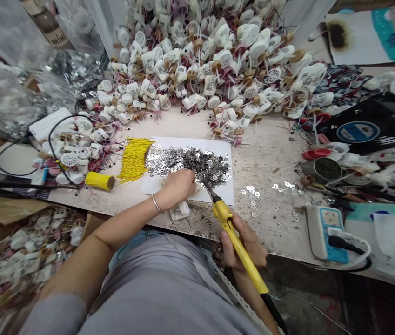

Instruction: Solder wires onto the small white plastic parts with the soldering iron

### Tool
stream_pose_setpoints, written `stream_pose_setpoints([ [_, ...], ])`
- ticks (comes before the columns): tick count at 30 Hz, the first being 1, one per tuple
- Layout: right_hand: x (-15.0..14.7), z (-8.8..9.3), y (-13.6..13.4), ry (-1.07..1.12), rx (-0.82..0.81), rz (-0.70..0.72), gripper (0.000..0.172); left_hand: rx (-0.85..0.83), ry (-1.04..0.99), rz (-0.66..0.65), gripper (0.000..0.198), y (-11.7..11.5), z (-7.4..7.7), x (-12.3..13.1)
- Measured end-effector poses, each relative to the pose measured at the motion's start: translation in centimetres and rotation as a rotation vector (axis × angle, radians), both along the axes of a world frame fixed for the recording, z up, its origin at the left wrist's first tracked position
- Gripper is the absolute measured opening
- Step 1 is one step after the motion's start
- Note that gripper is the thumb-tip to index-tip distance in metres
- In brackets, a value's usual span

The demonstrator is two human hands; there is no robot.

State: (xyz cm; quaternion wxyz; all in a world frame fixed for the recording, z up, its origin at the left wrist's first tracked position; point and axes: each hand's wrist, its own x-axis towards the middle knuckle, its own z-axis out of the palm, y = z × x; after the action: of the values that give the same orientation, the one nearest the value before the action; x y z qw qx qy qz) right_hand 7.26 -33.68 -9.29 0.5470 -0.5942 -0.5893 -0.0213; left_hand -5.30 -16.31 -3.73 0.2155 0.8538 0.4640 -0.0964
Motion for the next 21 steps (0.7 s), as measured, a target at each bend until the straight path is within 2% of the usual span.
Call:
stream_pose_setpoints([
  [3,-0.6,-0.3,0.7,0.115,-0.013,-0.013,0.052,0.020,0.001,-0.016,0.019,-0.1,0.6,-0.8],
  [7,-1.6,0.2,2.9,0.172,-0.106,0.011,0.011,-0.011,0.021,-0.021,0.019,-0.3,0.9,-1.8],
  [11,-2.5,0.1,6.0,0.133,-0.061,0.052,0.011,-0.051,-0.056,-0.045,0.021,-0.7,1.1,-2.2],
  [13,-2.7,-0.1,7.3,0.081,-0.069,0.121,0.009,-0.097,-0.186,-0.039,0.019,-1.0,1.3,-2.4],
  [15,-2.9,-0.2,8.0,0.102,-0.090,0.134,0.009,-0.142,-0.387,0.026,0.016,-1.3,1.4,-2.6],
  [19,-3.3,0.5,7.4,0.290,-0.141,0.073,0.018,-0.206,-0.865,0.297,0.013,-1.5,0.8,-3.4],
  [21,-3.6,1.1,6.8,0.271,-0.128,0.129,0.022,-0.230,-1.014,0.417,0.017,-1.3,0.6,-4.0],
])
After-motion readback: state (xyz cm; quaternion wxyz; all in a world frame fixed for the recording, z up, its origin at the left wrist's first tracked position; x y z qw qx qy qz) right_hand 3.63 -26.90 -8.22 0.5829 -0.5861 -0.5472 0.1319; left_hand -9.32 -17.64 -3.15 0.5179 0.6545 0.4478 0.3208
